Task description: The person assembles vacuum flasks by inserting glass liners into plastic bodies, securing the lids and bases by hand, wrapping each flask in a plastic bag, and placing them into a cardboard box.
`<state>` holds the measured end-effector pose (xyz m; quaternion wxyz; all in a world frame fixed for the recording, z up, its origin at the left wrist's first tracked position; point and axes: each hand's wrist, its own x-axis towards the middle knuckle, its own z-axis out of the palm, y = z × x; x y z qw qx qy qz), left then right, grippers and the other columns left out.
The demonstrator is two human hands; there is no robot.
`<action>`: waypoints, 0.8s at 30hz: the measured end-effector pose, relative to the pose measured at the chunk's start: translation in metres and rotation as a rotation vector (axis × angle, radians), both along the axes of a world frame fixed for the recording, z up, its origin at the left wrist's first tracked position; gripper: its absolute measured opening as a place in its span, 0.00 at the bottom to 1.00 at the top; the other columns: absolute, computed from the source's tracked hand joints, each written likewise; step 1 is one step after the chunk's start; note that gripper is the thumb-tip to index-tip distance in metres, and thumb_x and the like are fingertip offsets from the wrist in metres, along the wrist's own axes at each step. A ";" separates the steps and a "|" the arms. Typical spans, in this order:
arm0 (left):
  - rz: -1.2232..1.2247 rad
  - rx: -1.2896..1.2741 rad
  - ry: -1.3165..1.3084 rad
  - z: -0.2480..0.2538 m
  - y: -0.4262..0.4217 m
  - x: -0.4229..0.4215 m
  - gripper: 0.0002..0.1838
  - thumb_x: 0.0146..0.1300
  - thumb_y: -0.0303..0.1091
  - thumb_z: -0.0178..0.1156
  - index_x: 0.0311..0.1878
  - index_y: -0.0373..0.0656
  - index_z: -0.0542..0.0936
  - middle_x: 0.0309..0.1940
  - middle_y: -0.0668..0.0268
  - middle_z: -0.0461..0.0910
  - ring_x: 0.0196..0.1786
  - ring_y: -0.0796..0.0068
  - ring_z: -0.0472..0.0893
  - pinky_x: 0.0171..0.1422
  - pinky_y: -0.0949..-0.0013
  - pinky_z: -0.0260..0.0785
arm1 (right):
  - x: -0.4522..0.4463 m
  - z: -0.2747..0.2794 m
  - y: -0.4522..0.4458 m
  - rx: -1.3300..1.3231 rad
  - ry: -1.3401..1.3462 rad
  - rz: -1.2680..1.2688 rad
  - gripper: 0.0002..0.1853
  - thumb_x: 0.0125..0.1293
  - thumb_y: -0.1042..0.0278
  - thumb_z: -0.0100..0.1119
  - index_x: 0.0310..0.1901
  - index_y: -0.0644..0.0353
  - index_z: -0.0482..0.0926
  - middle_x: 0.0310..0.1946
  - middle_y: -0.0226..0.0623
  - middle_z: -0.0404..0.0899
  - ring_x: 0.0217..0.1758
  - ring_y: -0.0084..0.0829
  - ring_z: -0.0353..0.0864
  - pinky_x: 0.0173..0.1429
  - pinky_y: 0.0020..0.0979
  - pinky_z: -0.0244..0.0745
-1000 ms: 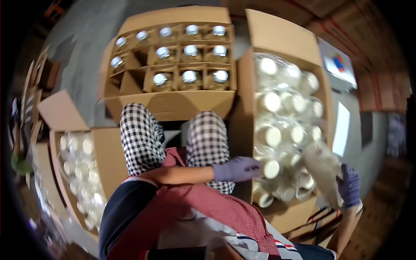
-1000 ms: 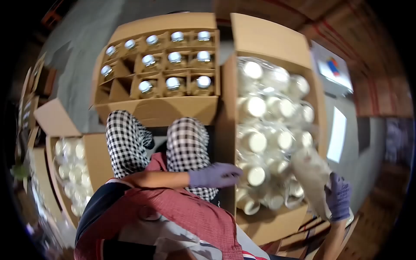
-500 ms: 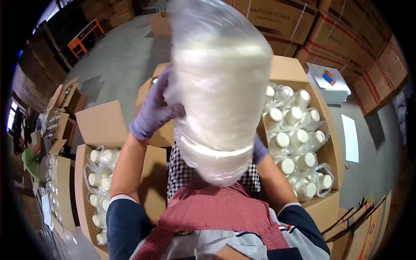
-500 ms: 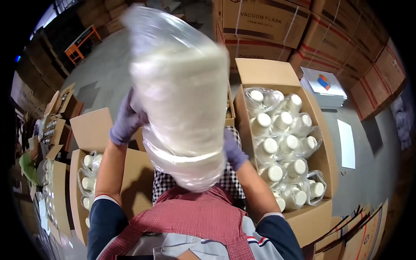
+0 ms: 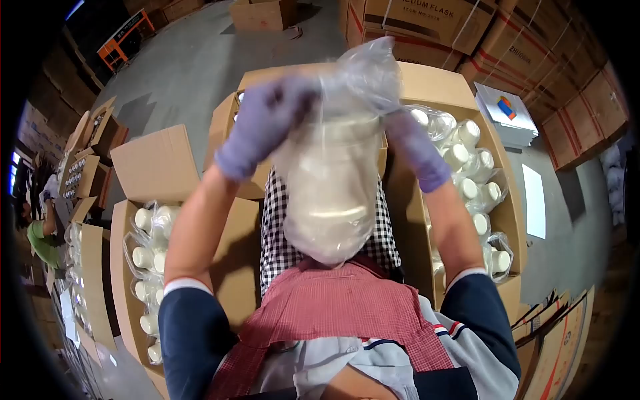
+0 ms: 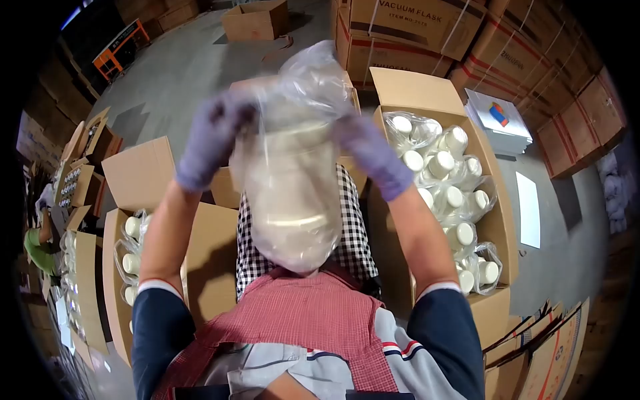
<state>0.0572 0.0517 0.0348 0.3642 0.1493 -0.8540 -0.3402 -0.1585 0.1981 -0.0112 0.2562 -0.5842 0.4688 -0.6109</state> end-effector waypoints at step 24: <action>-0.406 -0.149 -0.694 -0.065 0.040 0.072 0.18 0.64 0.36 0.58 0.55 0.36 0.79 0.49 0.50 0.82 0.52 0.53 0.82 0.60 0.59 0.75 | -0.017 -0.088 -0.112 0.157 0.062 -0.115 0.24 0.78 0.53 0.46 0.36 0.61 0.86 0.30 0.37 0.87 0.33 0.29 0.84 0.41 0.35 0.79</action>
